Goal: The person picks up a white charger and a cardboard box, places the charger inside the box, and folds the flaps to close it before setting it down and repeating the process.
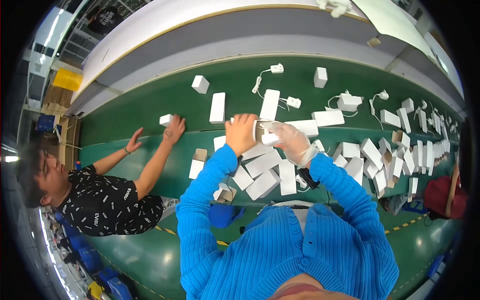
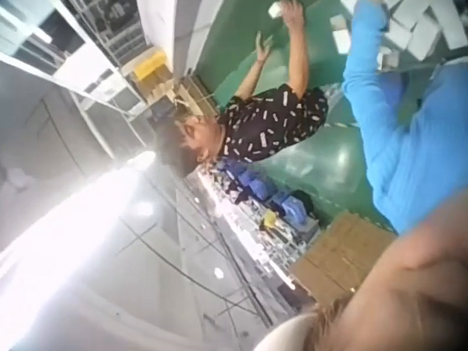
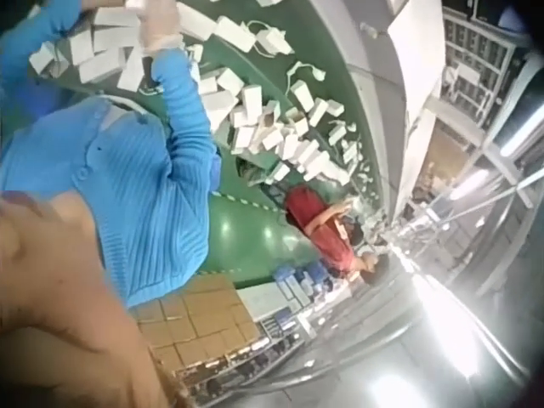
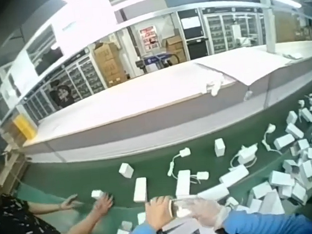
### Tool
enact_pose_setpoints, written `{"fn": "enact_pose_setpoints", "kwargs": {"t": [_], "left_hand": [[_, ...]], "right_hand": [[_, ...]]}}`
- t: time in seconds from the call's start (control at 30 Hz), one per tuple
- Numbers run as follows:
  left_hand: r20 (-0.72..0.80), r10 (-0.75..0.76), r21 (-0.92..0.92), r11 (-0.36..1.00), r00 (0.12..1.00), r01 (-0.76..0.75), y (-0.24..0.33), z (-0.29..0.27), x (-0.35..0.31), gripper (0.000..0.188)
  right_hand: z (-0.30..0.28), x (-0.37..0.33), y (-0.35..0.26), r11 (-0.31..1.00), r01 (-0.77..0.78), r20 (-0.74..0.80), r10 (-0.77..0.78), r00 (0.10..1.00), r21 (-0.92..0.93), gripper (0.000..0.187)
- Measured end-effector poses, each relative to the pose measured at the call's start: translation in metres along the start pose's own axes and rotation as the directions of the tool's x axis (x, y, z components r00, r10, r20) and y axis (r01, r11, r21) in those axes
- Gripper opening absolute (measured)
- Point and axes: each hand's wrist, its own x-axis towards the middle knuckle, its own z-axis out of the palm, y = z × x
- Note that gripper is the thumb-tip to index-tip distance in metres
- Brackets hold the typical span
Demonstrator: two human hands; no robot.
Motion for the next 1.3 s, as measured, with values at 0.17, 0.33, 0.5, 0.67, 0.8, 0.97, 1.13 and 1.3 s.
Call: {"fn": "enact_pose_setpoints", "kwargs": {"t": [0.17,0.33,0.5,0.67,0.8,0.97,1.13,1.3], "left_hand": [[0.092,-0.04,-0.398,0.914,0.995,0.073,0.046,0.005,-0.018,0.068],[0.098,-0.127,-0.458,0.875,0.987,0.158,0.054,0.007,-0.029,0.068],[0.013,-0.182,-0.562,0.812,0.983,0.158,0.078,0.022,-0.028,0.072],[-0.076,-0.48,-0.808,0.543,0.874,0.228,0.104,0.035,-0.031,0.083],[-0.124,-0.39,-0.859,0.503,0.912,0.098,0.128,0.019,-0.047,0.087],[-0.307,-0.008,-0.439,0.889,0.952,-0.134,0.107,-0.031,-0.046,0.057],[-0.207,0.163,-0.395,0.888,0.965,-0.235,0.098,-0.033,-0.038,0.027],[-0.05,0.189,-0.494,0.849,0.981,-0.188,0.098,-0.023,-0.047,0.029]], "right_hand": [[-0.016,0.003,-0.005,0.942,0.149,0.358,-0.034,0.933,-0.299,0.045],[-0.028,-0.033,0.025,0.986,0.164,0.029,-0.165,0.986,0.033,0.04],[-0.04,-0.028,0.006,0.972,0.155,0.251,-0.108,0.962,-0.175,0.047],[-0.004,-0.053,-0.012,0.895,-0.027,-0.215,0.136,0.967,0.445,0.065],[0.02,-0.061,0.003,0.63,-0.112,-0.195,0.397,0.897,0.768,0.077],[-0.003,-0.062,-0.01,0.645,-0.081,-0.234,0.387,0.892,0.76,0.082],[0.002,-0.072,-0.016,0.471,-0.096,-0.131,0.427,0.895,0.877,0.068],[0.006,-0.085,-0.01,0.81,-0.128,-0.258,0.326,0.909,0.572,0.055]]}}
